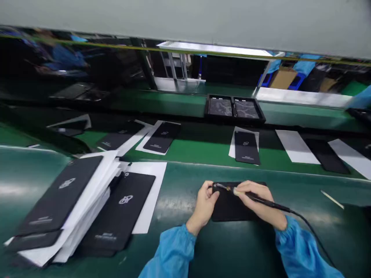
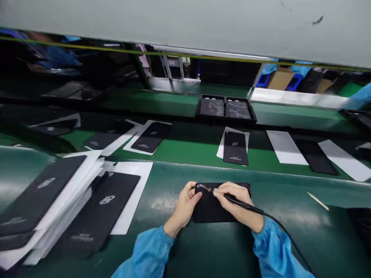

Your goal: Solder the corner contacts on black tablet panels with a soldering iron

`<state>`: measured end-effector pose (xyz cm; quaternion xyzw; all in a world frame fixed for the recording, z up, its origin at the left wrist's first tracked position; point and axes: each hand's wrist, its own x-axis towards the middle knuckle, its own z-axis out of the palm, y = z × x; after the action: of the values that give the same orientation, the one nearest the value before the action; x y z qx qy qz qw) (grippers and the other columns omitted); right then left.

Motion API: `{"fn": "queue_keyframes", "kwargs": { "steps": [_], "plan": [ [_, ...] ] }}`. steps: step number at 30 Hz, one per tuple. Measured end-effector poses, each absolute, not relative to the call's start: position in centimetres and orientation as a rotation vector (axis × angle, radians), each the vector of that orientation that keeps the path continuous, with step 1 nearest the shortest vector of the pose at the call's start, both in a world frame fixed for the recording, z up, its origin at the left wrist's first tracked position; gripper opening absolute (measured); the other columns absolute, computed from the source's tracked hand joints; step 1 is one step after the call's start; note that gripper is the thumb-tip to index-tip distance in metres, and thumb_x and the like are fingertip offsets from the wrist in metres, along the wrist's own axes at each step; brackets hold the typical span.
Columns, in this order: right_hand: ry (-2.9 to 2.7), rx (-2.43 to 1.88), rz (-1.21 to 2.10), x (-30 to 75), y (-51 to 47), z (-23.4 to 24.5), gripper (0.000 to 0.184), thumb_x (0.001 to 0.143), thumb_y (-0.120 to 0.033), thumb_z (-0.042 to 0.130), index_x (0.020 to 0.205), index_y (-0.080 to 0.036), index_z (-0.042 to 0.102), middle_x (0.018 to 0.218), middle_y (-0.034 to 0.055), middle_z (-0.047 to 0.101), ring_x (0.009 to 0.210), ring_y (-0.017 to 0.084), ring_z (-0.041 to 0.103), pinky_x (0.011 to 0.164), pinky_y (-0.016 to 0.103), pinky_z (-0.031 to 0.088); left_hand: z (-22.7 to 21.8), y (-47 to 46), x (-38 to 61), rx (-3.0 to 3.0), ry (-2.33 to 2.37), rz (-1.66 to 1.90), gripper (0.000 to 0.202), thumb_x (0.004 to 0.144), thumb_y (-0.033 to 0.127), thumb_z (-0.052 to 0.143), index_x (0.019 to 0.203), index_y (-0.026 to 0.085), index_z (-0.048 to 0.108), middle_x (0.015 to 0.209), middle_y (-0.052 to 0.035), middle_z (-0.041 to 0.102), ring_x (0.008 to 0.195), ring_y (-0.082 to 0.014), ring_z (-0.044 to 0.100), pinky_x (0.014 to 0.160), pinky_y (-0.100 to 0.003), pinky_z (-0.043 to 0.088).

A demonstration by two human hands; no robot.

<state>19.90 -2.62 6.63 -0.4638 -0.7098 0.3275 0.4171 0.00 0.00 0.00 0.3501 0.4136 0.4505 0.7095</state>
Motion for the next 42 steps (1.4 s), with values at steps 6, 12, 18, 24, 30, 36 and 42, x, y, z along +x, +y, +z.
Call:
{"fn": "queue_keyframes", "kwargs": {
  "steps": [6,12,18,24,30,36,42],
  "plan": [
    [-1.715,-1.196,0.637,20.1,-3.3,6.5,0.009,0.088,-0.019,0.066,0.089,-0.023,0.074,0.081,0.0016,0.074,0.075,0.016,0.071,0.071,0.027,0.057,0.5,-0.4,0.2,0.744,0.891,0.983,0.028,0.077,0.025,0.071,0.093,0.020,0.049,0.072,0.0014,0.071,0.058,-0.0115,0.062,0.058,-0.021,0.047],
    [-1.700,-1.186,0.633,19.6,-3.8,5.9,0.010,0.089,-0.018,0.064,0.088,-0.023,0.073,0.077,-0.0002,0.073,0.070,0.014,0.070,0.068,0.024,0.056,0.5,-0.4,0.2,0.743,0.883,0.998,0.028,0.076,0.025,0.072,0.092,0.020,0.050,0.074,-0.0003,0.072,0.060,-0.0125,0.064,0.058,-0.021,0.047],
    [-1.679,-1.187,0.660,19.4,-3.6,5.3,0.009,0.089,-0.020,0.065,0.088,-0.022,0.074,0.081,0.0010,0.074,0.073,0.015,0.071,0.071,0.026,0.057,0.8,-0.4,0.2,0.734,0.890,0.997,0.029,0.075,0.026,0.074,0.093,0.020,0.052,0.072,0.0010,0.071,0.059,-0.0117,0.063,0.057,-0.020,0.045],
    [-1.697,-1.198,0.665,19.0,-3.4,5.3,0.008,0.089,-0.020,0.065,0.088,-0.022,0.073,0.081,0.0000,0.074,0.074,0.014,0.071,0.072,0.024,0.057,0.8,-0.4,0.1,0.738,0.892,0.999,0.029,0.075,0.027,0.074,0.093,0.020,0.052,0.073,0.0004,0.071,0.060,-0.0126,0.064,0.059,-0.021,0.046],
    [-1.680,-1.200,0.528,18.6,-4.4,5.2,0.009,0.088,-0.017,0.065,0.089,-0.022,0.072,0.081,0.0012,0.074,0.074,0.016,0.072,0.071,0.026,0.057,0.3,-0.4,0.0,0.741,0.903,1.004,0.030,0.075,0.027,0.074,0.093,0.020,0.051,0.074,-0.0006,0.072,0.062,-0.0141,0.066,0.060,-0.022,0.048],
    [-1.524,-1.251,0.419,18.3,-5.8,3.8,0.013,0.090,-0.016,0.060,0.088,-0.022,0.071,0.073,0.0012,0.071,0.067,0.016,0.069,0.064,0.028,0.055,0.1,-0.4,0.2,0.728,0.924,1.032,0.030,0.075,0.027,0.074,0.093,0.021,0.051,0.074,0.0001,0.072,0.062,-0.0136,0.066,0.060,-0.022,0.047],
    [-1.498,-1.260,0.459,17.4,-5.7,3.4,0.016,0.092,-0.017,0.058,0.091,-0.023,0.072,0.072,-0.0007,0.070,0.066,0.015,0.067,0.063,0.027,0.055,0.3,-0.4,0.3,0.723,0.920,1.035,0.030,0.075,0.025,0.073,0.094,0.020,0.050,0.074,0.0002,0.071,0.061,-0.0124,0.064,0.060,-0.021,0.047]
  ]
}}
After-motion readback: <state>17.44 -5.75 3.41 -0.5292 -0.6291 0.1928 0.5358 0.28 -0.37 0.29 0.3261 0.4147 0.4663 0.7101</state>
